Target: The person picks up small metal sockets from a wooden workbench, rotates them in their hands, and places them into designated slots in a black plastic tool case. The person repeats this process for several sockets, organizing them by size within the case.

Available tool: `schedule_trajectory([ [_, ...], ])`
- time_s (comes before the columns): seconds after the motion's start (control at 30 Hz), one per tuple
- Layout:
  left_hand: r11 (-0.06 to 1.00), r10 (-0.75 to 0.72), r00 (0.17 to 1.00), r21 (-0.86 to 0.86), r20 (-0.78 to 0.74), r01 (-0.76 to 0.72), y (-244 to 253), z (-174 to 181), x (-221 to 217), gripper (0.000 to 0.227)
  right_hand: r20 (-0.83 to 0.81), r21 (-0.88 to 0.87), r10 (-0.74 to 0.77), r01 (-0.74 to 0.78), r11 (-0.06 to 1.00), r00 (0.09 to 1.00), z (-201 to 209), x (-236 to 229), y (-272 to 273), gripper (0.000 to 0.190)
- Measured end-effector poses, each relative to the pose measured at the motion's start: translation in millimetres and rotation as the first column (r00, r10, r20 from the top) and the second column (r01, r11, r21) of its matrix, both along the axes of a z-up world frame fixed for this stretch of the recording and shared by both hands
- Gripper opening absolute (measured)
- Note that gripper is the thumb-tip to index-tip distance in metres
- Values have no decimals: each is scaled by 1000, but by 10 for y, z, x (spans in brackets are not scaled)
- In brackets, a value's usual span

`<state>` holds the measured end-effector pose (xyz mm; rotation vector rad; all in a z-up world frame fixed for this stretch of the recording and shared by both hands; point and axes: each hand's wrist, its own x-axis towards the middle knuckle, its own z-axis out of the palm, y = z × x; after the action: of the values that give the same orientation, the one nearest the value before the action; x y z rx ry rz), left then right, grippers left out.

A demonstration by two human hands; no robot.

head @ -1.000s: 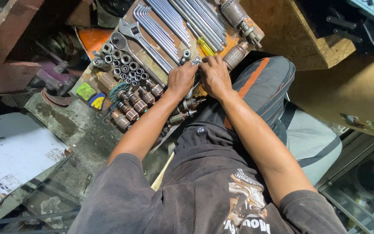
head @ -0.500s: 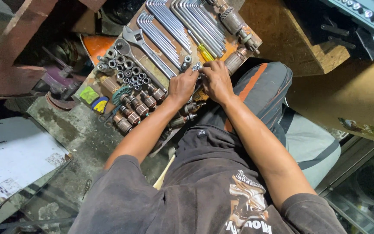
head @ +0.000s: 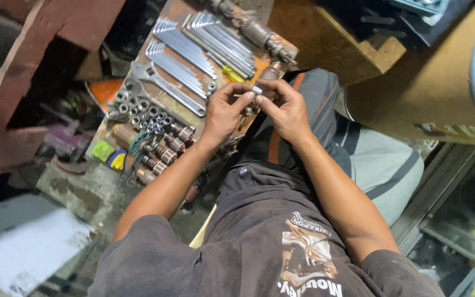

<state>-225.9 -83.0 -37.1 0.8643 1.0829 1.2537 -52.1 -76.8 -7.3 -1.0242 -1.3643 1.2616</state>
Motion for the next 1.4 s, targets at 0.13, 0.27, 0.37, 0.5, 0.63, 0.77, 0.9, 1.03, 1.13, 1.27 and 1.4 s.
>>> schedule_trajectory([
  [0.13, 996, -85, 988, -3, 133, 86, 42, 507, 384, 19, -52, 117, -116, 121, 986, 992, 147, 317, 1, 29],
  [0.27, 980, -190, 965, 95, 181, 175, 129, 723, 822, 20, -47, 290, -202, 207, 934, 978, 533, 670, -126, 29],
  [0.37, 957, -290, 904, 91, 313, 276, 152, 821, 1122, 19, -4, 391, -292, 270, 880, 956, 793, 916, -310, 29],
  [0.5, 876, -399, 743, -14, 538, 481, 70, 987, 1445, 15, -24, 467, -402, 366, 805, 915, 1006, 1185, -565, 29],
  [0.63, 784, -482, 661, -53, 576, 618, -45, 1034, 1699, 18, -38, 507, -475, 427, 749, 879, 1083, 1418, -790, 29],
  [0.77, 826, -511, 731, 24, 452, 563, -264, 1251, 1953, 22, -44, 490, -523, 475, 731, 851, 1145, 1628, -990, 26],
  [0.9, 839, -491, 870, 296, 46, 458, -454, 1467, 2029, 20, -74, 427, -548, 524, 737, 833, 1171, 1790, -1160, 24],
  [1.03, 805, -455, 890, 411, -34, 428, -582, 1440, 2176, 17, -115, 394, -554, 550, 737, 825, 1147, 1875, -1270, 25],
  [1.13, 813, -446, 894, 395, -46, 427, -637, 1459, 2234, 16, -122, 377, -541, 543, 751, 832, 1121, 1929, -1324, 26],
  [1.27, 806, -434, 900, 426, -48, 411, -681, 1537, 2249, 12, -149, 301, -520, 540, 786, 841, 1130, 1933, -1381, 28],
  [1.4, 714, -365, 906, 561, -214, 420, -641, 1614, 2192, 9, -222, 100, -483, 513, 853, 847, 1046, 1955, -1366, 22],
])
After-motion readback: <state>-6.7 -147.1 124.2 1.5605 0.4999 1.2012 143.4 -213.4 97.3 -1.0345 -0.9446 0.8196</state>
